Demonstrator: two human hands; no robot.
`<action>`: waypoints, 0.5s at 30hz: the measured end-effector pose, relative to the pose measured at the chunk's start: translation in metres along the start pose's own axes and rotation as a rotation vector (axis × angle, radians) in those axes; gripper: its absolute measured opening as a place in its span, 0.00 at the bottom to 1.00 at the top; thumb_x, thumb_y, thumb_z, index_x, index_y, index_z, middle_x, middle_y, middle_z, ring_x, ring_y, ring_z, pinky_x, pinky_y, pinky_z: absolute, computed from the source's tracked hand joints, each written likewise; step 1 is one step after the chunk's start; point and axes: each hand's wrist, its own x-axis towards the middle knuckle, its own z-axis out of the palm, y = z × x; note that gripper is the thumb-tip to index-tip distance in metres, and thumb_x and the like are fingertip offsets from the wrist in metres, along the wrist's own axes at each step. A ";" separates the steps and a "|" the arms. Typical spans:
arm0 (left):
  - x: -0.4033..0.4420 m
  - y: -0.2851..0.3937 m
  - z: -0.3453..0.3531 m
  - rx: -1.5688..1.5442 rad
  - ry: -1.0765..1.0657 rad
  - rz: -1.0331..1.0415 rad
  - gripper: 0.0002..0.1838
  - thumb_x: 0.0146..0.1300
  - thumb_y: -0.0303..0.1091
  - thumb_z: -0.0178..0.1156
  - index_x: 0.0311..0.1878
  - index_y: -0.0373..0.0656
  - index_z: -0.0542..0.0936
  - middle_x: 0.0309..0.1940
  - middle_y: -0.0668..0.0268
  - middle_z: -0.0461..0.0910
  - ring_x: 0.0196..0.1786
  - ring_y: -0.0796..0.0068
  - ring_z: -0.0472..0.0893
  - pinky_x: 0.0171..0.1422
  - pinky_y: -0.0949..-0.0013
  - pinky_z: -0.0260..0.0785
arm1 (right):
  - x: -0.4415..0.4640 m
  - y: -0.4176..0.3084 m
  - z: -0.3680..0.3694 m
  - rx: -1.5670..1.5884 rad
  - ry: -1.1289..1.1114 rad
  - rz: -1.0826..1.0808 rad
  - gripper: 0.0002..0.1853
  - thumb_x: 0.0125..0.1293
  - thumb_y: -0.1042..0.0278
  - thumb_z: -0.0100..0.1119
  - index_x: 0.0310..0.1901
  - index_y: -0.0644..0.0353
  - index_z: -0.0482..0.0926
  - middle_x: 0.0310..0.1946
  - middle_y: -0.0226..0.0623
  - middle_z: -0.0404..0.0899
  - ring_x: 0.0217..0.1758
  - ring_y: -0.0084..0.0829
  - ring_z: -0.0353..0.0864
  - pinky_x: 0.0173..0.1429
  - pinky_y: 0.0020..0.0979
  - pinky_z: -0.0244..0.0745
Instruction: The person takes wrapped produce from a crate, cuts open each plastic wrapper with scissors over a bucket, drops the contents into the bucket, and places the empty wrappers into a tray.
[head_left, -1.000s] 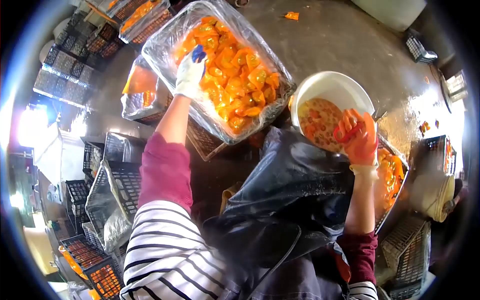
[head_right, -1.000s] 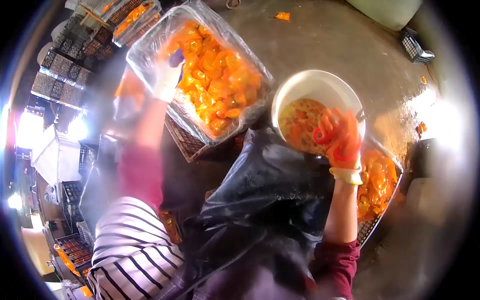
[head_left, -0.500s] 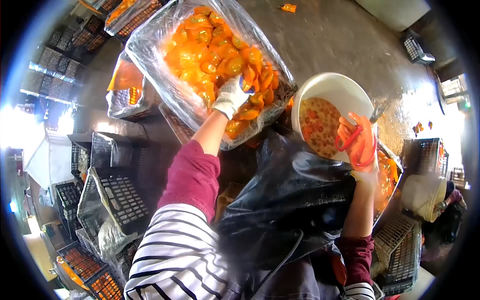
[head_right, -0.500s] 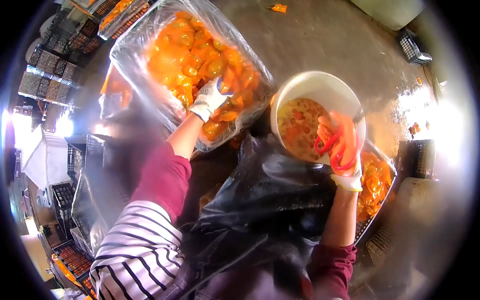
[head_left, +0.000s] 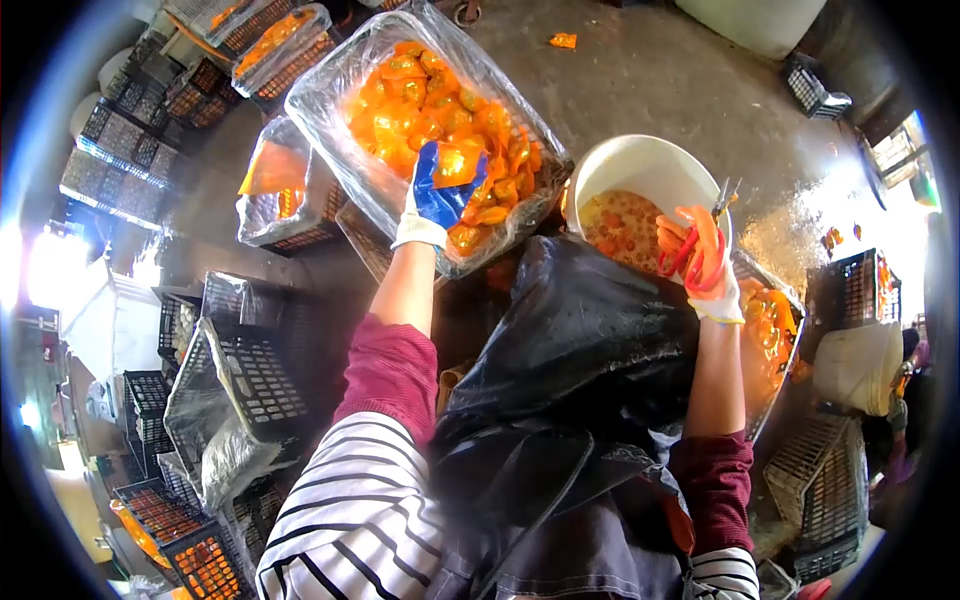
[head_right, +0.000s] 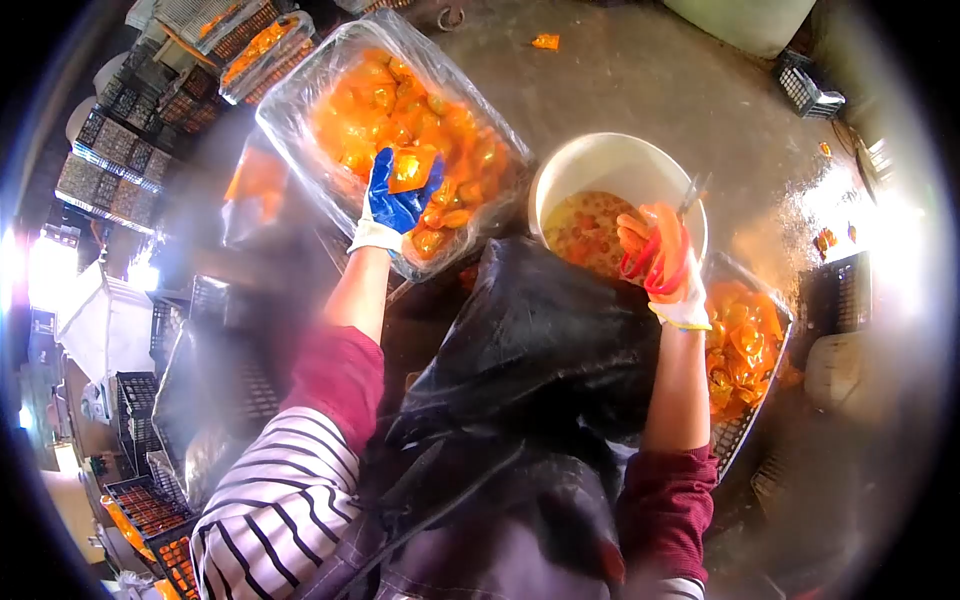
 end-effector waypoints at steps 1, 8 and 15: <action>0.000 0.001 0.002 -0.064 -0.005 -0.011 0.34 0.57 0.50 0.65 0.61 0.40 0.68 0.56 0.53 0.74 0.57 0.50 0.75 0.56 0.52 0.74 | -0.001 0.004 -0.003 0.014 -0.037 -0.052 0.49 0.52 0.50 0.67 0.69 0.65 0.53 0.68 0.48 0.57 0.66 0.50 0.66 0.67 0.44 0.63; -0.004 0.002 0.012 -0.269 0.049 0.013 0.34 0.53 0.43 0.71 0.61 0.43 0.68 0.57 0.52 0.72 0.58 0.50 0.73 0.60 0.51 0.72 | -0.005 0.000 0.010 -0.049 -0.089 -0.120 0.32 0.66 0.52 0.50 0.66 0.62 0.59 0.62 0.55 0.66 0.61 0.45 0.72 0.63 0.39 0.67; -0.011 -0.039 0.019 -0.393 0.037 -0.330 0.31 0.57 0.46 0.65 0.58 0.35 0.72 0.53 0.51 0.77 0.53 0.59 0.79 0.55 0.62 0.76 | -0.003 0.002 0.010 -0.075 -0.100 -0.061 0.30 0.71 0.49 0.44 0.67 0.59 0.60 0.60 0.55 0.69 0.58 0.43 0.74 0.49 0.33 0.72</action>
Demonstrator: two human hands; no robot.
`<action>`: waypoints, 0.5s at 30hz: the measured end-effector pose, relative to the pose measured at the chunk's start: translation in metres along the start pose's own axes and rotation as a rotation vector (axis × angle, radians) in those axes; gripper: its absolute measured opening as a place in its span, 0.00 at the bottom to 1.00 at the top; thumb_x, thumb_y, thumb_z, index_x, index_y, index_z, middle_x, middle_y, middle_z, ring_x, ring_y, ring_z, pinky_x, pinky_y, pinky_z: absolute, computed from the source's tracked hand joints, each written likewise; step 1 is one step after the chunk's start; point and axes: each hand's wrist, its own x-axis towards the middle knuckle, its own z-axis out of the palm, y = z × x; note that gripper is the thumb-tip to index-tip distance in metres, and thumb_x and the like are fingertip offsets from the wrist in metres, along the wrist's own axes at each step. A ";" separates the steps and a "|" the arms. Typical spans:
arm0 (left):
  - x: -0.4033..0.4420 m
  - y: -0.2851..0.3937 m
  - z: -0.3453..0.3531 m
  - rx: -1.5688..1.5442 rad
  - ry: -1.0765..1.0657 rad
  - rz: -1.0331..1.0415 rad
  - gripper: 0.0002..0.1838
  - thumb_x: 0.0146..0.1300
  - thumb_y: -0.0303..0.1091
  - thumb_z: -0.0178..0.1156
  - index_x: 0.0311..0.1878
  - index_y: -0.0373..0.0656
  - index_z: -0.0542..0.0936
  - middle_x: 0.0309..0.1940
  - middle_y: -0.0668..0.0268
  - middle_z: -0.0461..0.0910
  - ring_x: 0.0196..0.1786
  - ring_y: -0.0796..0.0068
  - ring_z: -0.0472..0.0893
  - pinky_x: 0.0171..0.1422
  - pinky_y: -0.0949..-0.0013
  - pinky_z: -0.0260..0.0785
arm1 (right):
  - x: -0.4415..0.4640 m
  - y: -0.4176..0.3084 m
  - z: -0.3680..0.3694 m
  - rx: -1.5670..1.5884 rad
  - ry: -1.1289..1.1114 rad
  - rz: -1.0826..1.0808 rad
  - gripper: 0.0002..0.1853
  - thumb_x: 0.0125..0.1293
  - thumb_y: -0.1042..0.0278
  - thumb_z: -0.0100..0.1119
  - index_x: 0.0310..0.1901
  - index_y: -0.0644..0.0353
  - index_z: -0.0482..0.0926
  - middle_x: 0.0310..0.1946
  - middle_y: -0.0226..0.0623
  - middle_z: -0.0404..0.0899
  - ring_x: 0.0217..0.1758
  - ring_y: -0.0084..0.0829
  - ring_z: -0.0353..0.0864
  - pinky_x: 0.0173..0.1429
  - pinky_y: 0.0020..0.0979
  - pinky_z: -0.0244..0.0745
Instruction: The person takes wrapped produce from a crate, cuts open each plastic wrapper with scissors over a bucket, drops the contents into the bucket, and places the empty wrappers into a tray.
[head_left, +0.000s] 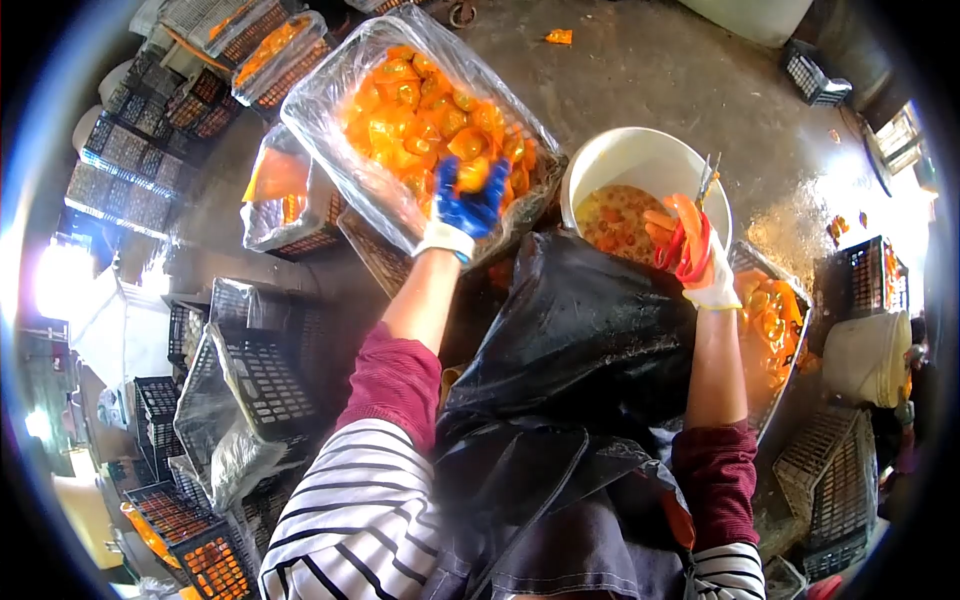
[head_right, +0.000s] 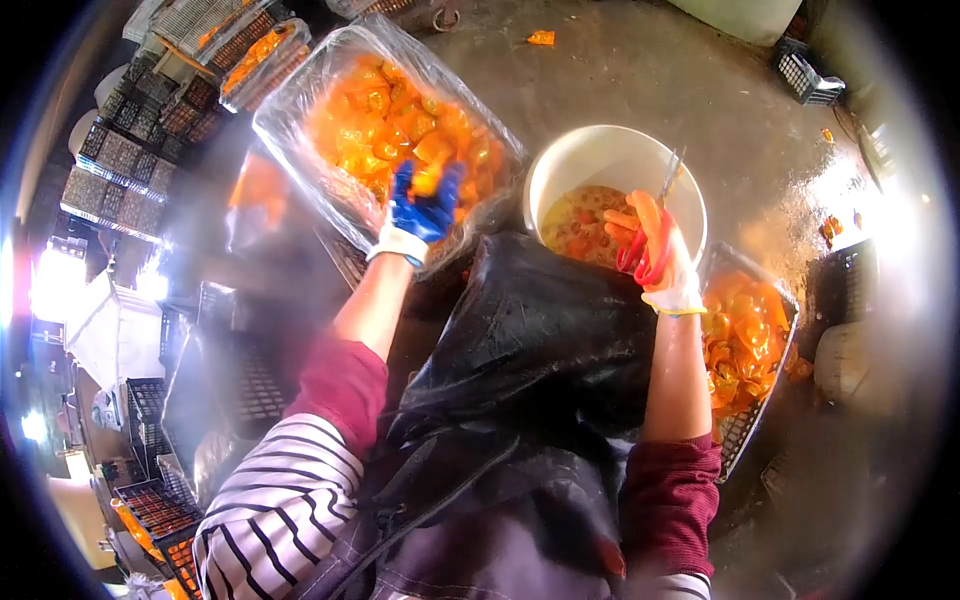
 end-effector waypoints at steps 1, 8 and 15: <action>0.010 -0.003 -0.015 0.041 -0.079 -0.203 0.28 0.57 0.45 0.64 0.57 0.38 0.74 0.53 0.51 0.77 0.52 0.59 0.79 0.53 0.63 0.77 | 0.001 0.003 -0.005 0.013 -0.020 0.035 0.30 0.71 0.48 0.43 0.67 0.59 0.60 0.60 0.54 0.69 0.58 0.43 0.74 0.46 0.32 0.72; 0.048 -0.038 0.024 0.309 -0.140 0.192 0.29 0.59 0.44 0.64 0.59 0.39 0.71 0.56 0.55 0.75 0.57 0.58 0.75 0.60 0.57 0.72 | 0.003 -0.009 0.013 0.111 0.306 0.234 0.25 0.70 0.48 0.46 0.60 0.58 0.68 0.50 0.43 0.77 0.45 0.33 0.81 0.32 0.25 0.70; 0.093 -0.050 0.030 1.481 -0.102 1.030 0.23 0.60 0.29 0.60 0.59 0.38 0.72 0.51 0.58 0.78 0.51 0.67 0.79 0.55 0.68 0.71 | -0.002 -0.017 0.012 0.129 0.394 0.286 0.21 0.70 0.54 0.47 0.60 0.53 0.68 0.50 0.41 0.79 0.44 0.28 0.80 0.32 0.20 0.66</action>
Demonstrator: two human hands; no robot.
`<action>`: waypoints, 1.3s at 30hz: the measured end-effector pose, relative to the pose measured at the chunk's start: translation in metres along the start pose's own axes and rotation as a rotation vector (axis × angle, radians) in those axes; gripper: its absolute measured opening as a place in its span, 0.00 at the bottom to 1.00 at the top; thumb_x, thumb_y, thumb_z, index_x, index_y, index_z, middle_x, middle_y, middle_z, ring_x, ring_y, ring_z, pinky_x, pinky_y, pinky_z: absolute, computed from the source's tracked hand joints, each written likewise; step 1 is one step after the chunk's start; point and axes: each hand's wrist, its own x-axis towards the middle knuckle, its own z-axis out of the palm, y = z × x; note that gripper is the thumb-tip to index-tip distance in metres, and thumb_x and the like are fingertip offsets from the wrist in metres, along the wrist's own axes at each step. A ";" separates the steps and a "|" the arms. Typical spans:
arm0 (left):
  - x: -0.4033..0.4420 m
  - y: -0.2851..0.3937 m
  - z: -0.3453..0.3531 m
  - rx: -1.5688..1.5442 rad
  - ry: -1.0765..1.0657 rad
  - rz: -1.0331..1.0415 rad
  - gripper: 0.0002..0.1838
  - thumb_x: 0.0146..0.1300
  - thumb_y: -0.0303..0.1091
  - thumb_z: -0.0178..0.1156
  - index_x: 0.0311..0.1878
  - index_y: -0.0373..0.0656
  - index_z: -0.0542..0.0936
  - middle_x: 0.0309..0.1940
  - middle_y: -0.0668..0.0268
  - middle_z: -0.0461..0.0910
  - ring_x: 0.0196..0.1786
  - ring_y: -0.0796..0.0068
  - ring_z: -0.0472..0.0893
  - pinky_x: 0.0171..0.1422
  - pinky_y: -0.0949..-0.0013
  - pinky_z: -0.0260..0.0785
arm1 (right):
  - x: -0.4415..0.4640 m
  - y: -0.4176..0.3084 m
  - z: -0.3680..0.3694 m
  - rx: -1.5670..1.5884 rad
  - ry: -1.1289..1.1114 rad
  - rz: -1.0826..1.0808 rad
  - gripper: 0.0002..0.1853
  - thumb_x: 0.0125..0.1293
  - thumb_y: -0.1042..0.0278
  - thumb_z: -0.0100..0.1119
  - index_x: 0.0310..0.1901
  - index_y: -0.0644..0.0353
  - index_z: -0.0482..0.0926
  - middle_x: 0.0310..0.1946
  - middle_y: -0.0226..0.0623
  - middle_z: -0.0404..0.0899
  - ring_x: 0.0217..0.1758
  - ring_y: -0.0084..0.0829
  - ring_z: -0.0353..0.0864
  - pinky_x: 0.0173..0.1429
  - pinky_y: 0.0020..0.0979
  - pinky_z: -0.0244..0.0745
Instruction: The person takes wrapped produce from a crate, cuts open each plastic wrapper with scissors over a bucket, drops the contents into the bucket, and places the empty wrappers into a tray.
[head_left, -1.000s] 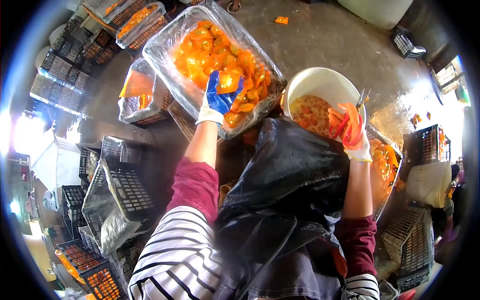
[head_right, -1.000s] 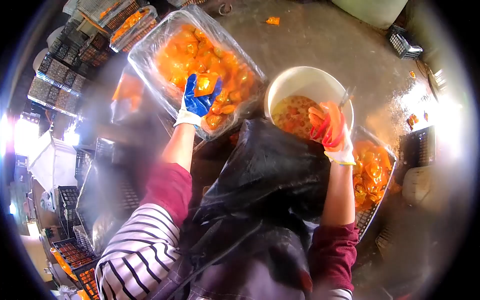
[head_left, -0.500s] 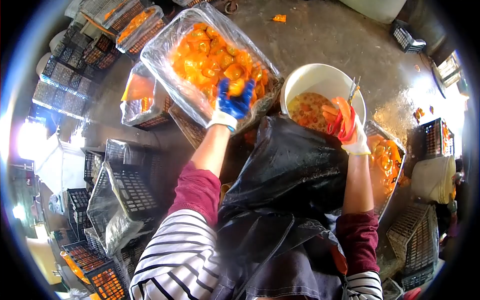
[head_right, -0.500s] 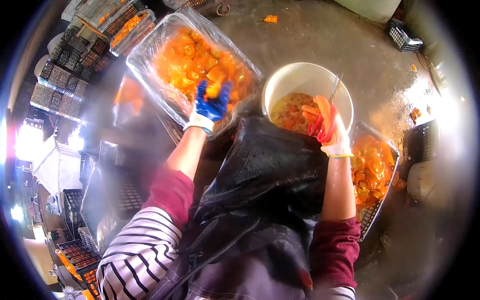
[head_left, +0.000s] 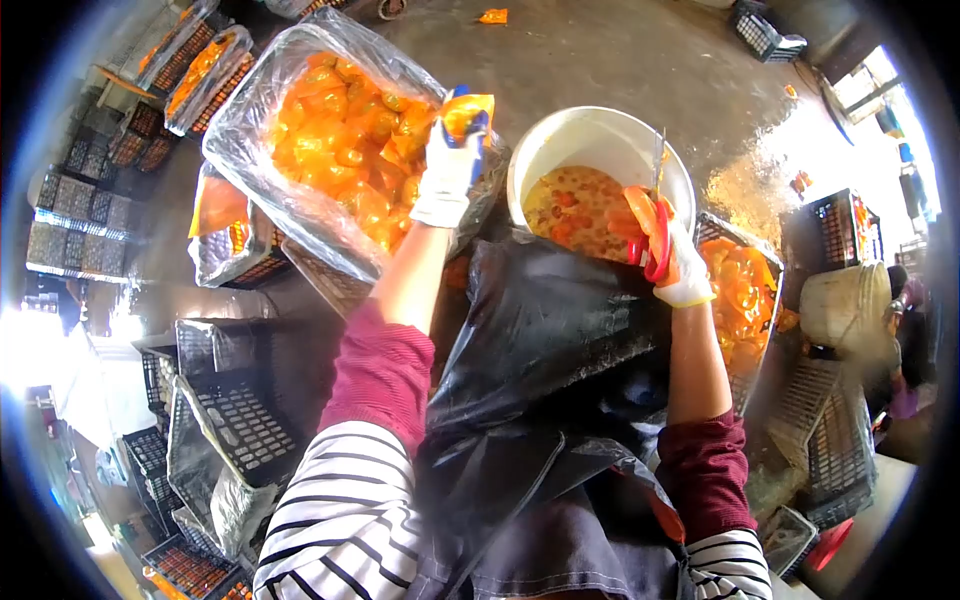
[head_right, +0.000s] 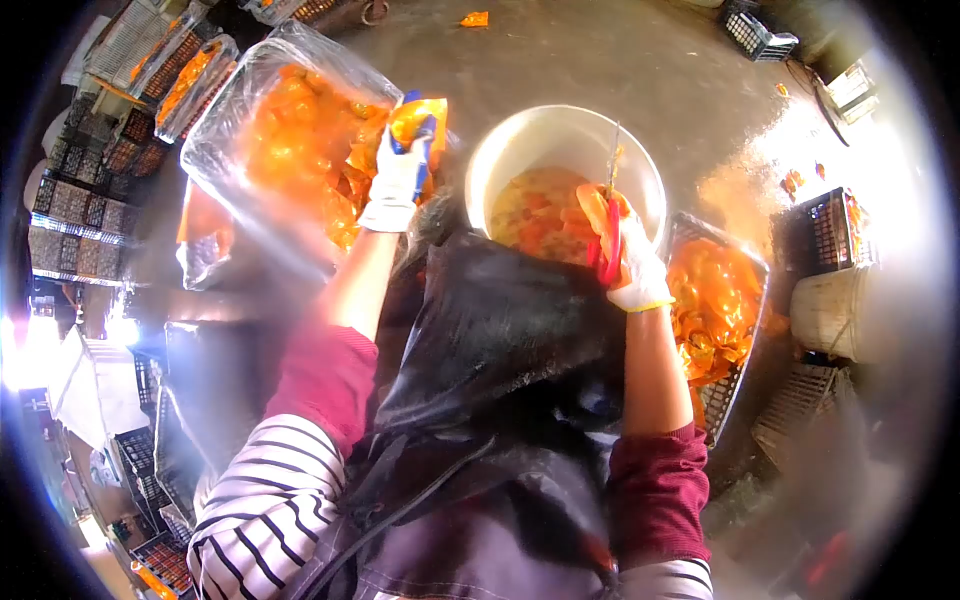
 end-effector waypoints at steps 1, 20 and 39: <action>-0.003 -0.011 0.008 0.223 0.036 0.133 0.24 0.59 0.30 0.61 0.60 0.40 0.72 0.51 0.56 0.78 0.52 0.62 0.79 0.56 0.66 0.71 | 0.000 -0.002 0.004 -0.124 0.007 -0.002 0.23 0.71 0.51 0.45 0.62 0.56 0.66 0.51 0.43 0.78 0.45 0.30 0.80 0.33 0.21 0.67; -0.001 0.031 0.022 0.486 -0.297 -0.137 0.21 0.63 0.40 0.59 0.58 0.45 0.75 0.44 0.54 0.81 0.46 0.54 0.80 0.53 0.61 0.71 | 0.002 0.001 0.014 -0.083 -0.022 -0.018 0.24 0.66 0.60 0.55 0.59 0.64 0.68 0.50 0.40 0.77 0.50 0.33 0.80 0.56 0.29 0.72; -0.026 0.052 0.095 -0.484 -0.428 -0.560 0.27 0.67 0.51 0.50 0.54 0.36 0.77 0.52 0.58 0.79 0.52 0.65 0.77 0.58 0.65 0.70 | 0.002 -0.010 0.026 -0.716 -0.077 -0.041 0.19 0.62 0.62 0.62 0.52 0.61 0.76 0.44 0.33 0.79 0.47 0.27 0.74 0.54 0.28 0.68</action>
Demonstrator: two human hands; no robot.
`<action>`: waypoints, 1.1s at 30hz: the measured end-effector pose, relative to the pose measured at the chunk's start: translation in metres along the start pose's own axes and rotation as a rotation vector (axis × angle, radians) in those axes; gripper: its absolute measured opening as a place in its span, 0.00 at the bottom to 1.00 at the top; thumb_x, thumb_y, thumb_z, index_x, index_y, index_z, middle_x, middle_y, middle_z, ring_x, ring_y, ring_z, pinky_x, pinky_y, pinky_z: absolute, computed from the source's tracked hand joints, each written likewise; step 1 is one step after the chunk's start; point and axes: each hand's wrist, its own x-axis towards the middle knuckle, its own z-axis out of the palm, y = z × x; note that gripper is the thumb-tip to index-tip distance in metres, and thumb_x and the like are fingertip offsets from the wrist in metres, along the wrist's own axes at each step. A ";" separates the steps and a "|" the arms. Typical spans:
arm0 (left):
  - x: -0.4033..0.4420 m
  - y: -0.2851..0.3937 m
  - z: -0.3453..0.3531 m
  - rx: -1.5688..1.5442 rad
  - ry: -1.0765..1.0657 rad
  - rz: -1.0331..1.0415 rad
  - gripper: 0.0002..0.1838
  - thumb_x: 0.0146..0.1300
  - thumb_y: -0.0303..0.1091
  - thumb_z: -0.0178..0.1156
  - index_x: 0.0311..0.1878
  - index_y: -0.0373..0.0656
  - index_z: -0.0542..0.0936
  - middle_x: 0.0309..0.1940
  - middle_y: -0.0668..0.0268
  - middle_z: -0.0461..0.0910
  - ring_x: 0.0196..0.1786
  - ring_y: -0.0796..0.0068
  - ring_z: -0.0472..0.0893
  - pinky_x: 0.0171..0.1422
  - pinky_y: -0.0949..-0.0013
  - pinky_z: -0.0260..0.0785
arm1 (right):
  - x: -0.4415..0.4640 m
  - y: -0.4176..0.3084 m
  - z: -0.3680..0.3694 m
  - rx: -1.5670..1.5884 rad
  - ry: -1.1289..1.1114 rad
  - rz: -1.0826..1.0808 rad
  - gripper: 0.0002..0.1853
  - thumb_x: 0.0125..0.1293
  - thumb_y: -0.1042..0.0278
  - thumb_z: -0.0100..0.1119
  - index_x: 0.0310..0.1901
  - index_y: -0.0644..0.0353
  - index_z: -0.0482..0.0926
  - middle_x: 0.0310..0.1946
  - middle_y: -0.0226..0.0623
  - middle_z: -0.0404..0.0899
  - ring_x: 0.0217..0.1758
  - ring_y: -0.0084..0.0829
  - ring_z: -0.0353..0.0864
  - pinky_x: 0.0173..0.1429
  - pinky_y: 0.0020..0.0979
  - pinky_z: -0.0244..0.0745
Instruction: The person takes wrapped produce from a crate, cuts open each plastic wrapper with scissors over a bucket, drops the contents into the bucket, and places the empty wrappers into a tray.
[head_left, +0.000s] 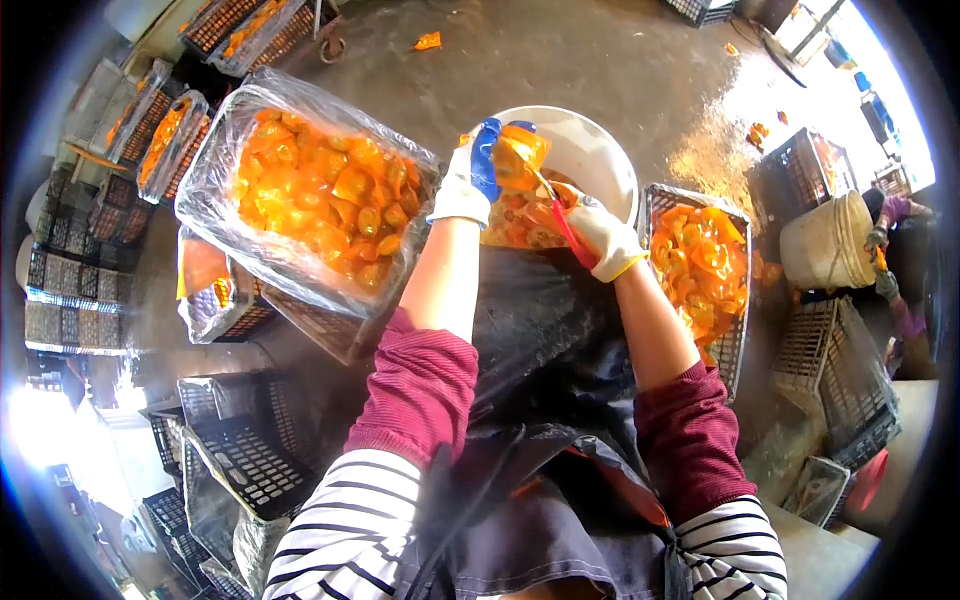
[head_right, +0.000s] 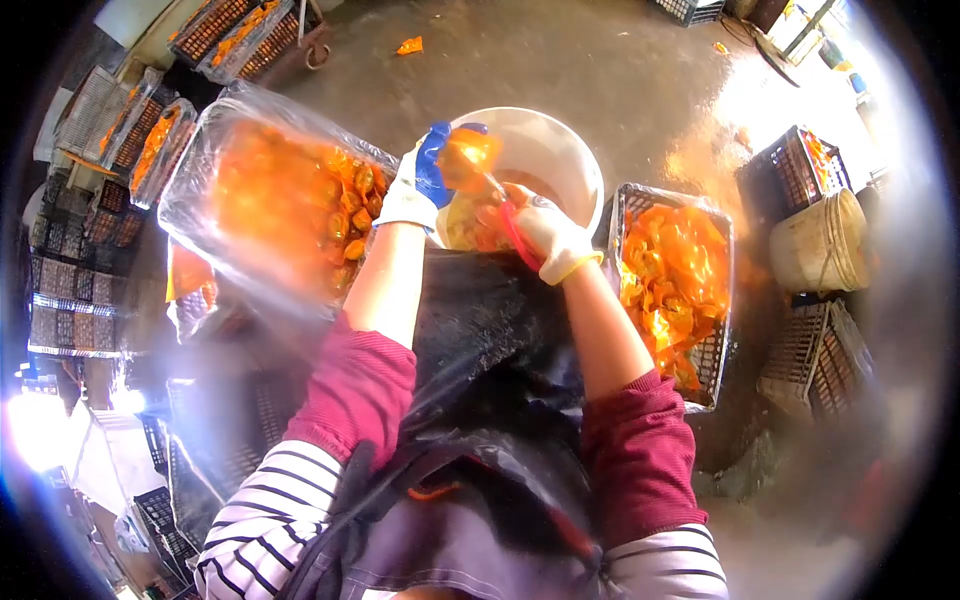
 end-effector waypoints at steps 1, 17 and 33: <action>-0.004 0.003 0.001 0.100 -0.010 0.001 0.27 0.67 0.52 0.50 0.54 0.36 0.77 0.51 0.58 0.79 0.51 0.66 0.77 0.58 0.66 0.70 | 0.000 0.001 -0.002 0.022 -0.010 0.038 0.19 0.62 0.61 0.63 0.52 0.61 0.76 0.42 0.32 0.79 0.46 0.27 0.75 0.53 0.28 0.68; -0.006 -0.002 0.015 -0.256 -0.095 -0.110 0.19 0.57 0.24 0.64 0.53 0.40 0.74 0.43 0.60 0.80 0.43 0.64 0.81 0.45 0.66 0.78 | 0.002 0.012 -0.013 -0.148 0.132 -0.082 0.16 0.63 0.61 0.61 0.47 0.61 0.78 0.38 0.32 0.80 0.42 0.22 0.75 0.48 0.23 0.68; 0.021 -0.032 -0.007 0.227 -0.058 -0.132 0.22 0.55 0.30 0.66 0.54 0.37 0.76 0.43 0.58 0.81 0.43 0.66 0.81 0.43 0.68 0.77 | -0.004 -0.005 -0.013 -0.240 0.186 0.133 0.18 0.63 0.59 0.60 0.52 0.56 0.77 0.42 0.35 0.81 0.44 0.26 0.76 0.49 0.27 0.68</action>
